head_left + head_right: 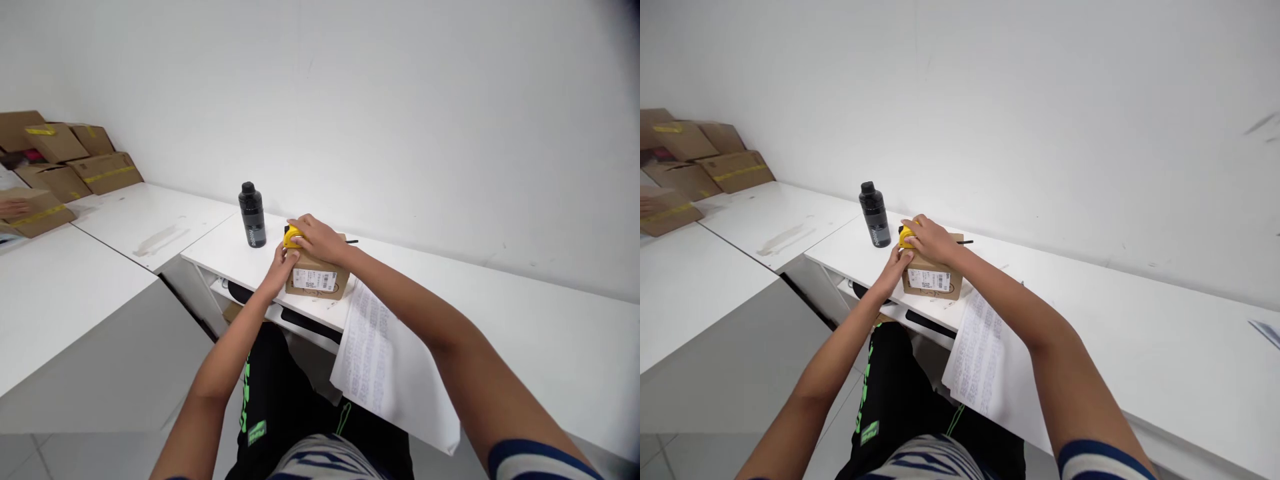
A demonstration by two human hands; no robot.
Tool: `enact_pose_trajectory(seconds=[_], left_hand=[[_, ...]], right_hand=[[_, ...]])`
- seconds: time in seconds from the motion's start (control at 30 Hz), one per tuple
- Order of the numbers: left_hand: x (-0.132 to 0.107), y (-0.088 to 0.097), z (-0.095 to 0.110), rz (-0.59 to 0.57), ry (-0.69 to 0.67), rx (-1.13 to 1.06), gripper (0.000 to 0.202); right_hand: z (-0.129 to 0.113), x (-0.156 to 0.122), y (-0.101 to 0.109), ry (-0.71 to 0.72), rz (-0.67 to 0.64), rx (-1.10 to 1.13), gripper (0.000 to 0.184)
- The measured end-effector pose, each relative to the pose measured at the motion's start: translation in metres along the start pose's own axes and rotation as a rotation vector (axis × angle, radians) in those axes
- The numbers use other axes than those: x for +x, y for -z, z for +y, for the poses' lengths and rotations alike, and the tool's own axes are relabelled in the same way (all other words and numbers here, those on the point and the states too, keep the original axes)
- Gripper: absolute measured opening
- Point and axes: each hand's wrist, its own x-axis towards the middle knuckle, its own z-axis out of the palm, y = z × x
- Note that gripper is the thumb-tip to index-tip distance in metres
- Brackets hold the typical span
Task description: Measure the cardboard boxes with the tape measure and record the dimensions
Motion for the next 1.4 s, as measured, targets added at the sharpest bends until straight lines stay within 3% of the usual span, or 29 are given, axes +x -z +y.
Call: enact_pose_trajectory(seconds=[0.13, 0.43, 0.63, 0.87, 1.03, 1.4], left_hand=[[-0.011, -0.019, -0.007, 0.119, -0.021, -0.105, 0.066], [-0.018, -0.029, -0.007, 0.31, -0.053, 0.085, 0.05], [-0.015, -0.029, -0.008, 0.302, -0.037, 0.118, 0.05], [-0.014, -0.028, -0.006, 0.301, -0.049, 0.119, 0.049], [-0.014, -0.03, -0.004, 0.327, -0.047, 0.112, 0.048], [-0.013, -0.032, 0.0, 0.34, -0.049, 0.137, 0.048]], right_hand=[[-0.004, 0.007, 0.004, 0.014, -0.089, -0.124, 0.047], [0.0, 0.0, 0.022, 0.003, -0.188, -0.18, 0.049], [0.019, -0.025, 0.032, -0.043, -0.135, -0.137, 0.046], [0.049, -0.085, 0.067, -0.184, -0.083, -0.091, 0.048], [0.066, -0.117, 0.076, -0.227, -0.037, -0.099, 0.049], [0.065, -0.125, 0.074, -0.268, 0.007, -0.082, 0.05]])
